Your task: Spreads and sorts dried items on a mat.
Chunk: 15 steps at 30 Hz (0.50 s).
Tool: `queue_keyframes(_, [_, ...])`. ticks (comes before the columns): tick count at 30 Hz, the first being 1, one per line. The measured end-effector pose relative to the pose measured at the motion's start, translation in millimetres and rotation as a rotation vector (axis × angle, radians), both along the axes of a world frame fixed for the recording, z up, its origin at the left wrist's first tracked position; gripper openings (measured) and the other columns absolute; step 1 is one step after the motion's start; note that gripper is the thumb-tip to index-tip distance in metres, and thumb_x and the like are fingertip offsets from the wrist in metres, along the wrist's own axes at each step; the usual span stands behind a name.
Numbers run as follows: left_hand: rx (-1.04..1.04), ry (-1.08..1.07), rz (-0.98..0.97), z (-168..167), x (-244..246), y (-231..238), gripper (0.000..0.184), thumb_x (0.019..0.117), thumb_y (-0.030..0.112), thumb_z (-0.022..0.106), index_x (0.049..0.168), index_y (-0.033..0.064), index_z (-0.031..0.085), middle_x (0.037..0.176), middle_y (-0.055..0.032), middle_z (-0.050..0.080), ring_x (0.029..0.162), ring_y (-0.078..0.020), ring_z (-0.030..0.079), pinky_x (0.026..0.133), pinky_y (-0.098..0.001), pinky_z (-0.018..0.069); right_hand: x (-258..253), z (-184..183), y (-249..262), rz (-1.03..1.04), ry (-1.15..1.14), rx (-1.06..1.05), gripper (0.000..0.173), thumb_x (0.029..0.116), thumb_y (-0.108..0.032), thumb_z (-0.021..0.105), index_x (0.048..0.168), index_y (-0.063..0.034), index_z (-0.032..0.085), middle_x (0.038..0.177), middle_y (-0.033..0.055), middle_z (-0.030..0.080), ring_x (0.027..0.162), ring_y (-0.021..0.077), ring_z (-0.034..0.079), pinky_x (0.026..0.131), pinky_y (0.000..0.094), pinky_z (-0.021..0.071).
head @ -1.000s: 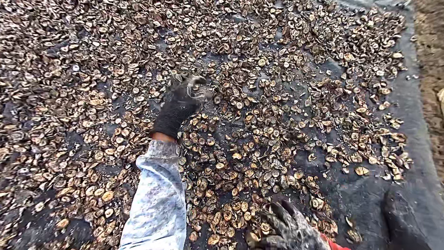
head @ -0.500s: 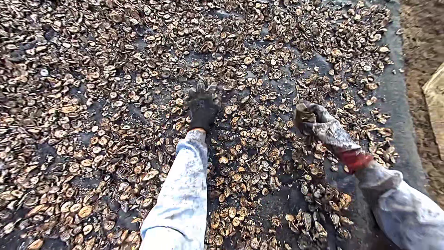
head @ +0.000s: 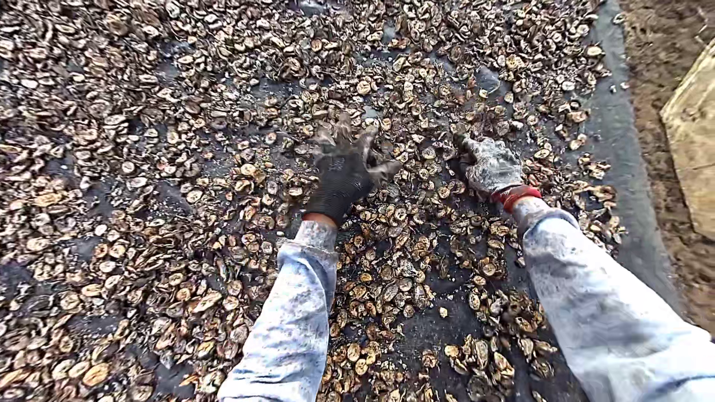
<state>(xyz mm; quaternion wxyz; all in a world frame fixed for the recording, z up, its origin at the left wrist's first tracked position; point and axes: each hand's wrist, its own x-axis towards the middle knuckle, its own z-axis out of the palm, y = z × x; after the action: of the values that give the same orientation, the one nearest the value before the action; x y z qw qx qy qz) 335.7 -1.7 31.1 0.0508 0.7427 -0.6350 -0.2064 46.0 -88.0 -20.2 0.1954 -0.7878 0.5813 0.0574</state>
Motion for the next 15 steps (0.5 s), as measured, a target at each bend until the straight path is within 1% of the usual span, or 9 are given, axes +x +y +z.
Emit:
queue_keyframes(1, [0.117,-0.038,-0.054,-12,-12,4,0.088,0.0839,0.066,0.07,0.158,0.0297,0.039,0.168,-0.0255,0.019,0.149,-0.0562,0.021,0.107,-0.0781,0.0305,-5,9,-2,0.0,-0.026,0.038,0.057,0.099,-0.02,0.06,0.154,-0.0286,0.048,0.147,0.0191,0.056,0.137,0.0413,0.051,0.109,0.0664,0.0395])
queue_keyframes(2, [0.165,-0.041,-0.087,-23,-21,11,0.083,0.0837,0.05,0.077,0.157,0.031,0.042,0.168,-0.0254,0.018,0.149,-0.056,0.02,0.107,-0.0784,0.0293,-10,18,-4,-0.026,-0.058,0.082,0.056,0.1011,-0.017,0.056,0.155,-0.0294,0.047,0.147,0.0158,0.057,0.138,0.0382,0.052,0.111,0.0648,0.0391])
queue_keyframes(4, [0.087,-0.013,-0.089,-32,-27,20,0.052,0.0873,0.019,0.075,0.138,0.0208,0.064,0.151,-0.0247,0.047,0.138,-0.0506,0.044,0.105,-0.0717,0.0385,-17,37,-13,-0.2,-0.141,0.092,0.042,0.104,-0.026,0.056,0.146,-0.0243,0.057,0.138,0.0156,0.065,0.13,0.0388,0.059,0.107,0.0662,0.0417])
queue_keyframes(6, [0.004,0.059,-0.027,-29,-19,24,0.038,0.0934,0.005,0.064,0.131,0.0106,0.068,0.134,-0.0247,0.062,0.126,-0.0466,0.057,0.103,-0.0675,0.0439,-20,54,-19,-0.42,-0.248,0.05,0.042,0.1013,-0.04,0.061,0.132,-0.0121,0.067,0.127,0.0194,0.068,0.12,0.0386,0.063,0.103,0.0647,0.0435])
queue_keyframes(7, [-0.033,0.099,0.013,-22,-11,24,0.042,0.0965,0.004,0.06,0.138,0.0092,0.063,0.136,-0.0245,0.062,0.127,-0.0458,0.058,0.105,-0.0673,0.0435,-21,58,-23,-0.508,-0.323,0.047,0.047,0.1002,-0.045,0.062,0.129,-0.0089,0.067,0.124,0.019,0.069,0.116,0.0354,0.064,0.101,0.0613,0.0456])
queue_keyframes(9, [-0.136,0.106,0.096,-4,2,26,0.044,0.098,0.007,0.059,0.141,0.005,0.059,0.127,-0.0277,0.066,0.118,-0.0486,0.063,0.1,-0.0683,0.0461,-28,66,-28,-0.576,-0.454,0.095,0.052,0.1012,-0.046,0.061,0.138,-0.0089,0.061,0.13,0.0174,0.067,0.116,0.0293,0.065,0.102,0.0534,0.049])
queue_keyframes(12, [-0.242,-0.002,0.171,15,17,36,0.036,0.1015,0.029,0.06,0.122,-0.0008,0.068,0.106,-0.0301,0.071,0.101,-0.0524,0.068,0.087,-0.0723,0.0485,-47,69,-17,-0.462,-0.616,0.158,0.046,0.0993,-0.023,0.064,0.142,-0.0112,0.052,0.126,0.0114,0.064,0.103,0.0162,0.066,0.089,0.0379,0.0565])
queue_keyframes(13, [-0.247,-0.056,0.189,20,19,39,0.042,0.1027,0.038,0.057,0.114,-0.0003,0.069,0.101,-0.0293,0.071,0.097,-0.0519,0.068,0.083,-0.0726,0.0481,-53,68,-12,-0.437,-0.622,0.143,0.048,0.0989,-0.02,0.064,0.146,-0.0152,0.053,0.132,0.0093,0.064,0.108,0.0161,0.067,0.093,0.0393,0.0559])
queue_keyframes(15, [-0.237,-0.119,0.184,25,14,47,0.041,0.1024,0.037,0.054,0.11,0.001,0.071,0.105,-0.0303,0.07,0.101,-0.0535,0.066,0.082,-0.0734,0.0463,-55,70,4,-0.448,-0.573,0.116,0.042,0.1001,-0.021,0.064,0.142,-0.022,0.061,0.131,0.0047,0.068,0.109,0.0162,0.069,0.095,0.0422,0.0558])
